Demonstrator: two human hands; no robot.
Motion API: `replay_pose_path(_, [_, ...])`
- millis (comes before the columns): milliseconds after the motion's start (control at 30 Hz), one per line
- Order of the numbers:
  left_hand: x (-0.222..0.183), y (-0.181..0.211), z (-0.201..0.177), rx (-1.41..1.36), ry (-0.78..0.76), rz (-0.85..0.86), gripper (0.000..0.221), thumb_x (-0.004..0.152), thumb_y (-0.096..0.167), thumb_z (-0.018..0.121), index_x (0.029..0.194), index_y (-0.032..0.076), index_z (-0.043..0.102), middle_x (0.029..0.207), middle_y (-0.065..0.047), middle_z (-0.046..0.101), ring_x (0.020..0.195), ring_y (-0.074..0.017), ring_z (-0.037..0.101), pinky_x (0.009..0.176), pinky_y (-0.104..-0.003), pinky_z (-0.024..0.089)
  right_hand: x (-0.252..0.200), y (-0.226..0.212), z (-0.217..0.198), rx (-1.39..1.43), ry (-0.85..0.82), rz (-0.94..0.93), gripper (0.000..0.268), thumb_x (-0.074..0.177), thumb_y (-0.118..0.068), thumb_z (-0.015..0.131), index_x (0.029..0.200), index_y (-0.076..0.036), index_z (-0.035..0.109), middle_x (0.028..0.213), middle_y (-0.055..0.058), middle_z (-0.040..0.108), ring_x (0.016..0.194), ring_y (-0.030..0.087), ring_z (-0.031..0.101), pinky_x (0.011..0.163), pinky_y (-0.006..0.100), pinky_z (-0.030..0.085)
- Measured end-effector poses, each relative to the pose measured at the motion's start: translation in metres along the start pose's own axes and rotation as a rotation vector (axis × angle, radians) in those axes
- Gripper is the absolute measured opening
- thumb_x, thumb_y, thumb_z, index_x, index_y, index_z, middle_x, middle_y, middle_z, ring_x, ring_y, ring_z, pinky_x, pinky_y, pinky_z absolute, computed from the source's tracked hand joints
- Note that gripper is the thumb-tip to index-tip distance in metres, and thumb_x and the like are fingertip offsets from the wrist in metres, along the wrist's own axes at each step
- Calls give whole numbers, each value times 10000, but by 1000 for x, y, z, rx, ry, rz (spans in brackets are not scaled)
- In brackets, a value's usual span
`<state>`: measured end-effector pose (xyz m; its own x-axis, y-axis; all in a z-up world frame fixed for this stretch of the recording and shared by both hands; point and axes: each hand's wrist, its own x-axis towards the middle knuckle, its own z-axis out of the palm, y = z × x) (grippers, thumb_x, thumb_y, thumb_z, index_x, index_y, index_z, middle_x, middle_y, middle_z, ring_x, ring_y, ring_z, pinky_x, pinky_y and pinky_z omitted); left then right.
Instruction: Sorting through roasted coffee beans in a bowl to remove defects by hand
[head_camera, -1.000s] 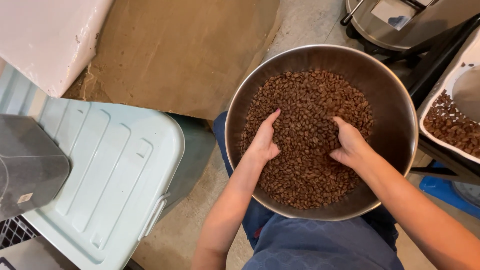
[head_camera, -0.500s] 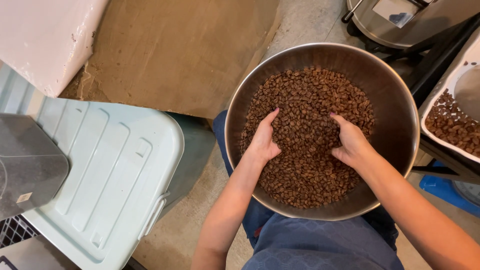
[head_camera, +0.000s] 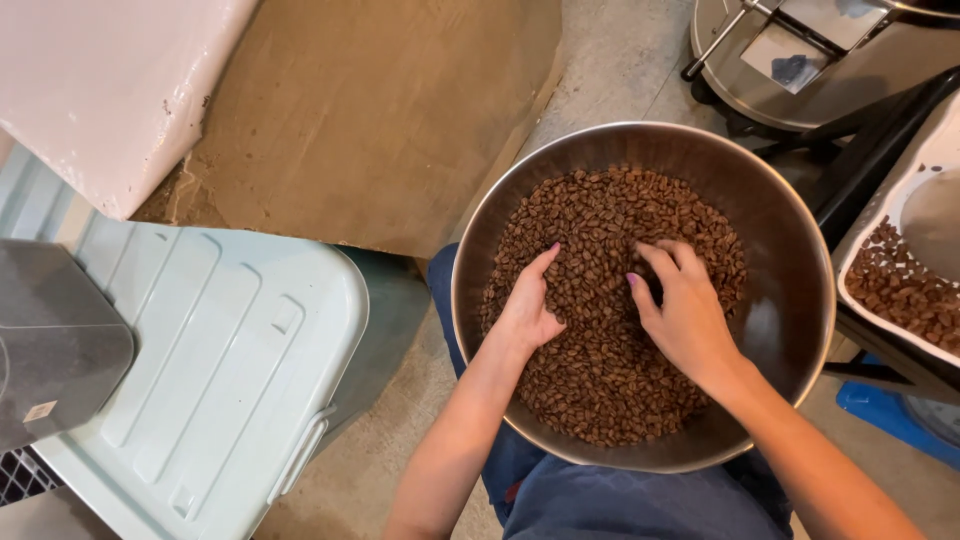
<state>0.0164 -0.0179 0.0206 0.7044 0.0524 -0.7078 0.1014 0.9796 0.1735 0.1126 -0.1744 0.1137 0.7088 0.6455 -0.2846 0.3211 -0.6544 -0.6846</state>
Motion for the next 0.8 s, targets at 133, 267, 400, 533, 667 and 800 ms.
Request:
replay_pose_path(133, [4,-1,-4,-29,-22,-3,586,1052,358,629,1437,-61,491,1386,-297,567,1251,-430,599,1060,-594,476,5,14,17,-220,266,-294,260,1020,-186,672,1264,-126,737,1239,122,590,1064,297,586,906,432,568])
replay_pose_path(267, [26,-2,-22,-84,-58,-17,532,1029,369,660,1340,-59,599,1298,-288,637,1159,-424,662,992,-584,535,17,12,32,-73,139,-347,210,1002,-202,662,1177,-186,778,1045,96,643,1021,273,609,897,379,553])
replay_pose_path(400, [24,-2,-21,-121,-65,-16,525,1035,361,643,1351,-56,595,1309,-289,631,1158,-413,665,991,-570,544,28,13,42,-138,190,-460,149,957,-196,740,1088,-144,787,962,53,659,966,242,620,794,346,577])
replay_pose_path(533, [28,-4,-27,-147,-85,-23,494,1050,336,615,1356,-50,594,1308,-296,630,1153,-413,669,983,-579,545,33,19,50,-137,210,-462,112,940,-181,767,1034,-133,803,928,36,673,962,216,616,787,316,577])
replay_pose_path(667, [40,-2,-36,-140,-96,-48,542,1034,390,631,1321,-70,617,1288,-308,635,1141,-414,676,987,-568,549,34,21,51,-132,247,-512,38,929,-155,773,960,-141,791,894,30,659,913,224,620,737,325,578])
replay_pose_path(800, [39,-2,-35,-130,-94,-45,542,1027,389,642,1309,-73,623,1287,-309,634,1144,-413,676,993,-563,548,32,21,54,-164,276,-533,31,959,-168,734,957,-154,762,903,25,634,914,231,620,710,336,574])
